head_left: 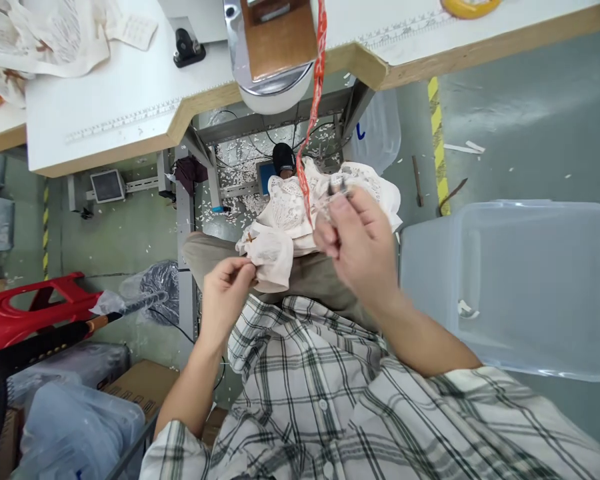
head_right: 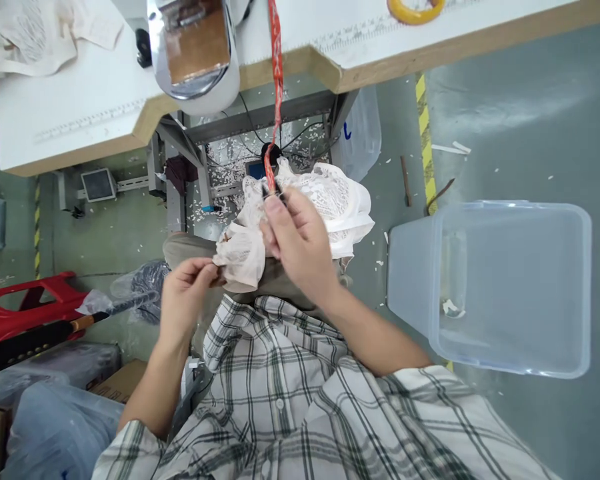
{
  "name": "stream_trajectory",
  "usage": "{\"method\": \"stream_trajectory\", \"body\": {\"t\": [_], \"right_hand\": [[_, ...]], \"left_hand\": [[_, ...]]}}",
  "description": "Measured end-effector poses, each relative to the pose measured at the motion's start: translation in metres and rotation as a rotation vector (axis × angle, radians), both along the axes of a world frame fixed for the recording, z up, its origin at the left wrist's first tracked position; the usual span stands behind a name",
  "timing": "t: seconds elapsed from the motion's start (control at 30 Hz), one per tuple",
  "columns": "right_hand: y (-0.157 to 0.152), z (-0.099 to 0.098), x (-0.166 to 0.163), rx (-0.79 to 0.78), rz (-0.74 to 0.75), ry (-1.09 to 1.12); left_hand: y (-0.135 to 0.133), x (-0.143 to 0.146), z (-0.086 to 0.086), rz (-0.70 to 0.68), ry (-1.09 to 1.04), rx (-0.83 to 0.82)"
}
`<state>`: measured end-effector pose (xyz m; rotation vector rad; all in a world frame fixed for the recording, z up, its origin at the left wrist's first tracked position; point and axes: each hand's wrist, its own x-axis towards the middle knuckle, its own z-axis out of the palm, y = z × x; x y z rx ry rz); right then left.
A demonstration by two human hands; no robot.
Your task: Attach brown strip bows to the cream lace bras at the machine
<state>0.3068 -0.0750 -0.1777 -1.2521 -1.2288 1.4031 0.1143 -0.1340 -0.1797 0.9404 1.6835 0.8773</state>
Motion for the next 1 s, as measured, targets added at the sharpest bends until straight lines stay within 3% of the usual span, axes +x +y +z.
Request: {"method": "stream_trajectory", "body": {"t": [0.07,0.2,0.4,0.6,0.7,0.77,0.83,0.9,1.0], "right_hand": [[0.003,0.001,0.003,0.049,0.008,-0.065],[-0.005,-0.007,-0.008,0.125,0.246,-0.222],[-0.011,-0.018,-0.021,0.358,0.323,-0.457],[-0.006,-0.016,-0.019,0.371,0.436,-0.638],[0.002,-0.022,-0.009,0.163,0.446,-0.394],[0.008,-0.029,0.002,-0.025,0.367,-0.102],[0.013,-0.036,0.012,-0.189,0.279,0.180],[0.014,-0.039,0.015,-0.281,0.211,0.403],[0.011,-0.032,0.009,-0.277,0.173,0.581]], "left_hand": [[0.002,-0.004,0.000,0.095,-0.106,-0.011],[0.005,-0.003,0.005,0.063,-0.142,0.019],[0.000,0.006,0.009,-0.036,0.142,0.124],[0.002,0.010,0.008,-0.210,0.345,0.225],[0.003,-0.002,0.002,-0.093,0.179,0.130],[0.003,-0.014,-0.003,0.065,0.020,0.085],[0.003,-0.021,-0.007,0.139,-0.104,0.064],[0.002,-0.022,-0.009,0.101,-0.163,0.042],[0.002,-0.013,-0.008,0.032,-0.157,0.029]]}}
